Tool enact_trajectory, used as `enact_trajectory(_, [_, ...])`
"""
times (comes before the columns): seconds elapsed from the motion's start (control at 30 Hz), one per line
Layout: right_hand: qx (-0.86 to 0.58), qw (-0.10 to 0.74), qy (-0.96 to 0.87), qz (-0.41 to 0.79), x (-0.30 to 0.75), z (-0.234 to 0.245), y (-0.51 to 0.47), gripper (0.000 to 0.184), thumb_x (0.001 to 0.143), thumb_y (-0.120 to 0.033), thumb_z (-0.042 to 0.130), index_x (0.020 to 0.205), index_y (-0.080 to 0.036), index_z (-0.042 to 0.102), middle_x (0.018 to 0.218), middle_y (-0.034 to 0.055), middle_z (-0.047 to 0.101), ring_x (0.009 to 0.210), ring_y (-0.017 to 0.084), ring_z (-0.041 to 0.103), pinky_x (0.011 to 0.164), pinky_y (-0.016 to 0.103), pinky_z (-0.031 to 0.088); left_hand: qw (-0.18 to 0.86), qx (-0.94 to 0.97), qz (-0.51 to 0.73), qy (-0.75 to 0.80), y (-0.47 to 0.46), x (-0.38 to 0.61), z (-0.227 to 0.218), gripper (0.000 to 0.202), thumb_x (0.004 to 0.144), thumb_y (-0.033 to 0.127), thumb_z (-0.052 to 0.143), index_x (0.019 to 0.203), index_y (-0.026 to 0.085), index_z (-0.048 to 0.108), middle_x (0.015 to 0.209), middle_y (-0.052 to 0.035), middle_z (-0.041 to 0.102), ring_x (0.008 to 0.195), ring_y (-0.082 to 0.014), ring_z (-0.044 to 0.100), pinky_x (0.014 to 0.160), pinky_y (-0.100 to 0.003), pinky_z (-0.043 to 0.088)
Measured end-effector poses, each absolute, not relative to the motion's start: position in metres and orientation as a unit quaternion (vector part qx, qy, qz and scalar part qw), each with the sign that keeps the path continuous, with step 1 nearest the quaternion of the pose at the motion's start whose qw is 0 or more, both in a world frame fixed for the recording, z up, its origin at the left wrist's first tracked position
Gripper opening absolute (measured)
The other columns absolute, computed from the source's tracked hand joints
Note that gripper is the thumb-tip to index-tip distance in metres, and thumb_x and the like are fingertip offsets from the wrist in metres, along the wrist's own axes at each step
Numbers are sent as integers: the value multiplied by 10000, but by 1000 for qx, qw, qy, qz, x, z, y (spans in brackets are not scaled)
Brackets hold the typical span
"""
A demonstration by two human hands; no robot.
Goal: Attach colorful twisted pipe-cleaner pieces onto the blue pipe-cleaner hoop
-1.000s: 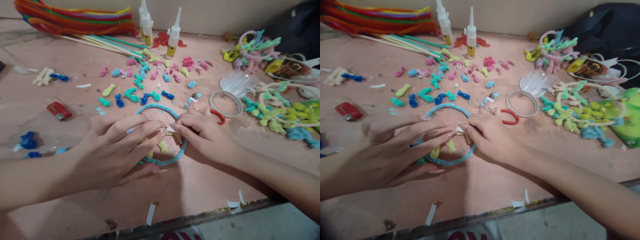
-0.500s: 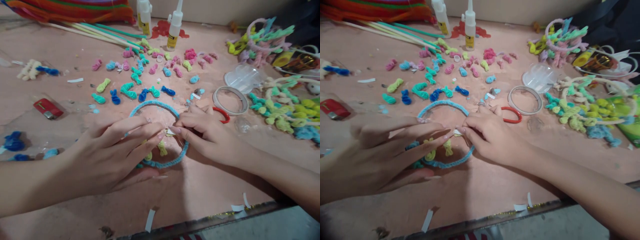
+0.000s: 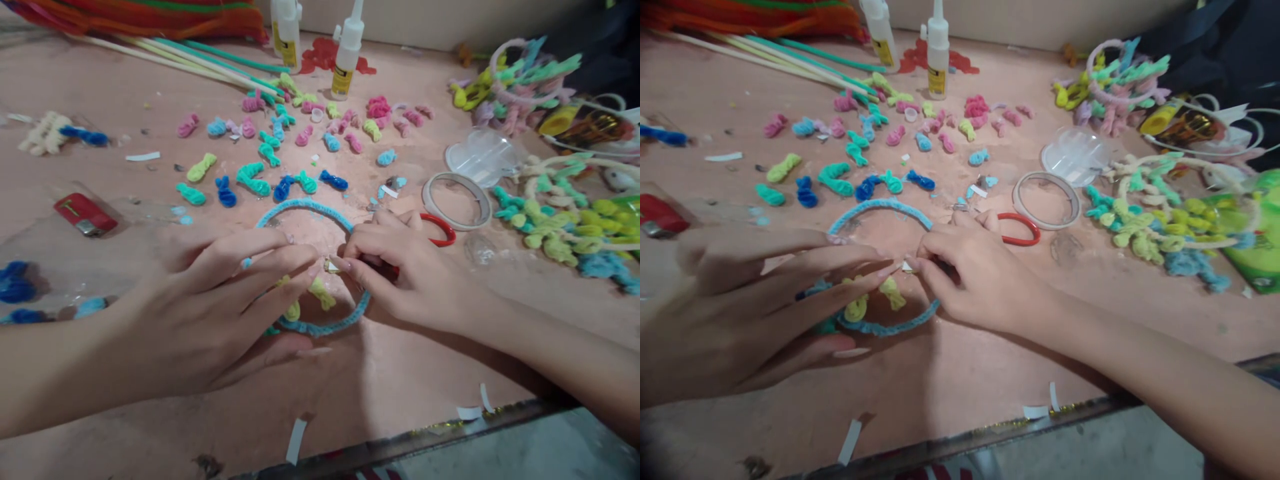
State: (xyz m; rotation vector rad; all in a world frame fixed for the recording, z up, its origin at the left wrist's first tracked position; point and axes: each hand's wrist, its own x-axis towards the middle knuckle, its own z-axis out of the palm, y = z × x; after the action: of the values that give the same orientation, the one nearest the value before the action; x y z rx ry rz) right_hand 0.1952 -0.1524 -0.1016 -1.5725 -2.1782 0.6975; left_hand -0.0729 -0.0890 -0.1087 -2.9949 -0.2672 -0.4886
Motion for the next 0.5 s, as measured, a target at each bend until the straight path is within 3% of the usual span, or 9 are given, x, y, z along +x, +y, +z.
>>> enact_trajectory(0.17, [-559,183,-770,246,194,-102,-152,270,1028,-239,511,794,-179,630,774,50,639,778,193,496,753,352,308,70,-982,-157,-82,-91,-74,-107,487,1165,476,402,1475,142,576,1504,-101,700,1238,-260,677,1012,-409,413])
enact_trajectory(0.5, [-579,179,-771,196,189,-105,-155,262,1025,-254,486,799,-187,601,772,37,667,777,198,493,797,387,231,88,-978,-162,-97,-95,-71,-112,518,1170,540,341,1406,200,652,1502,-23,709,1292,-222,630,1014,-363,410])
